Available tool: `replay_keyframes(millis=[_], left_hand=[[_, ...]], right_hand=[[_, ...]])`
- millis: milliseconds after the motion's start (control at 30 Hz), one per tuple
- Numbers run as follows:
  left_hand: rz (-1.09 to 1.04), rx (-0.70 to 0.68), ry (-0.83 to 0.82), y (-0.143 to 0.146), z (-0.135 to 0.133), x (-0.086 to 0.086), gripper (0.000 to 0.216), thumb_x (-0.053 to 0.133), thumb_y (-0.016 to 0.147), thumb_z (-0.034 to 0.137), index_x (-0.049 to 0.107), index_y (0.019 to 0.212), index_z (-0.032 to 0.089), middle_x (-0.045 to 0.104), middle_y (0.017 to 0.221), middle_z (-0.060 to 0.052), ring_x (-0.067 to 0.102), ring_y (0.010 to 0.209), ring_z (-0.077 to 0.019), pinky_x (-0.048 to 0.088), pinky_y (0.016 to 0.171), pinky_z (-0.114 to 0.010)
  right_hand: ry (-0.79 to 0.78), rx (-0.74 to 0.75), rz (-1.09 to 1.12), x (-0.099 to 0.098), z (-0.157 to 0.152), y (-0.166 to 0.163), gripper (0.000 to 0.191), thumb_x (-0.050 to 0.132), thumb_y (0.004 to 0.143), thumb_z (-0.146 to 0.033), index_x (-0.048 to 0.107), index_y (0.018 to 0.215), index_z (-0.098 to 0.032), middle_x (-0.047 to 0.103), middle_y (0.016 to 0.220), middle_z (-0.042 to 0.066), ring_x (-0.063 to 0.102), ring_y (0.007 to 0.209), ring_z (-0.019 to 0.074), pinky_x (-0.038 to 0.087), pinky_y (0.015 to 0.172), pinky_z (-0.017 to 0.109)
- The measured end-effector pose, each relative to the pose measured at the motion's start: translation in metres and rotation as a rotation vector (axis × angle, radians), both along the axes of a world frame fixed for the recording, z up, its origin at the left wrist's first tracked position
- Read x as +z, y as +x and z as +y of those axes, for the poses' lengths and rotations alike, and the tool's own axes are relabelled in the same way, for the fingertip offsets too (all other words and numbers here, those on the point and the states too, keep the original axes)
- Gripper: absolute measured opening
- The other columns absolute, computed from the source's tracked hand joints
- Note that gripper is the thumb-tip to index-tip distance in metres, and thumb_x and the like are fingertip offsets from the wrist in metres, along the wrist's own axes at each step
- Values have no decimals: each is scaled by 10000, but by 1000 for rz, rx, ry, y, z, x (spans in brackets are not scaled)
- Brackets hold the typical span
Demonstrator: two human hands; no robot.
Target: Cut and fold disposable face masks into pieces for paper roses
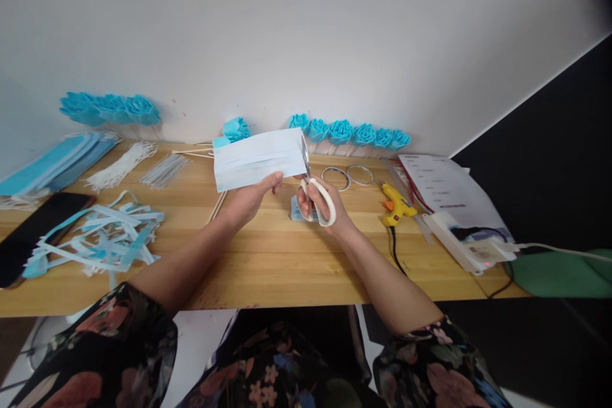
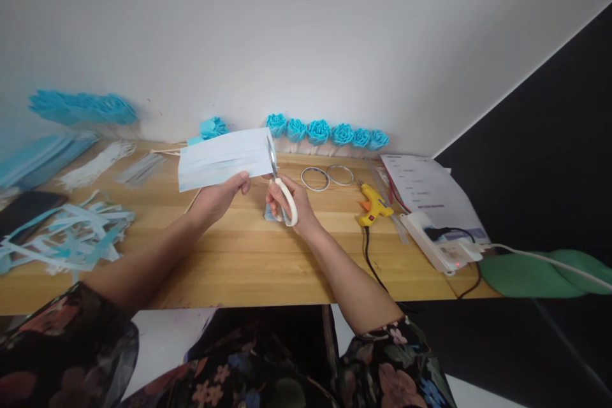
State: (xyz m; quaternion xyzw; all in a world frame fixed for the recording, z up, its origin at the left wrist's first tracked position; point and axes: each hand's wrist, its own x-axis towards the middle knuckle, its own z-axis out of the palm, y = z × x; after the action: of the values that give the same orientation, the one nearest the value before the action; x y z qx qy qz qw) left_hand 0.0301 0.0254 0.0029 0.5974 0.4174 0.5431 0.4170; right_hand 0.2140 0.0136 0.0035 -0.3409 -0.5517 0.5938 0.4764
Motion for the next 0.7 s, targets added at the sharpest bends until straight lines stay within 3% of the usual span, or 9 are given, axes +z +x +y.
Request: replay_keyframes(millis=[367, 700], left_hand=[[-1, 1, 19, 0, 1, 1, 416, 588, 892, 459, 478, 569, 222, 551, 682, -16, 531, 720, -183, 464, 828, -332], [-24, -39, -18, 1, 1, -4, 408, 630, 860, 468, 485, 567, 223, 588, 725, -26, 550, 747, -193, 481, 835, -349]], right_hand=[[-54, -18, 8, 1, -1, -2, 518, 741, 760, -638, 605, 995, -197, 575, 635, -56, 444, 411, 55, 345, 370, 199], [4, 32, -21, 0, 2, 2, 512, 644, 817, -701, 524, 800, -203, 578, 665, -23, 523, 505, 90, 383, 445, 231]])
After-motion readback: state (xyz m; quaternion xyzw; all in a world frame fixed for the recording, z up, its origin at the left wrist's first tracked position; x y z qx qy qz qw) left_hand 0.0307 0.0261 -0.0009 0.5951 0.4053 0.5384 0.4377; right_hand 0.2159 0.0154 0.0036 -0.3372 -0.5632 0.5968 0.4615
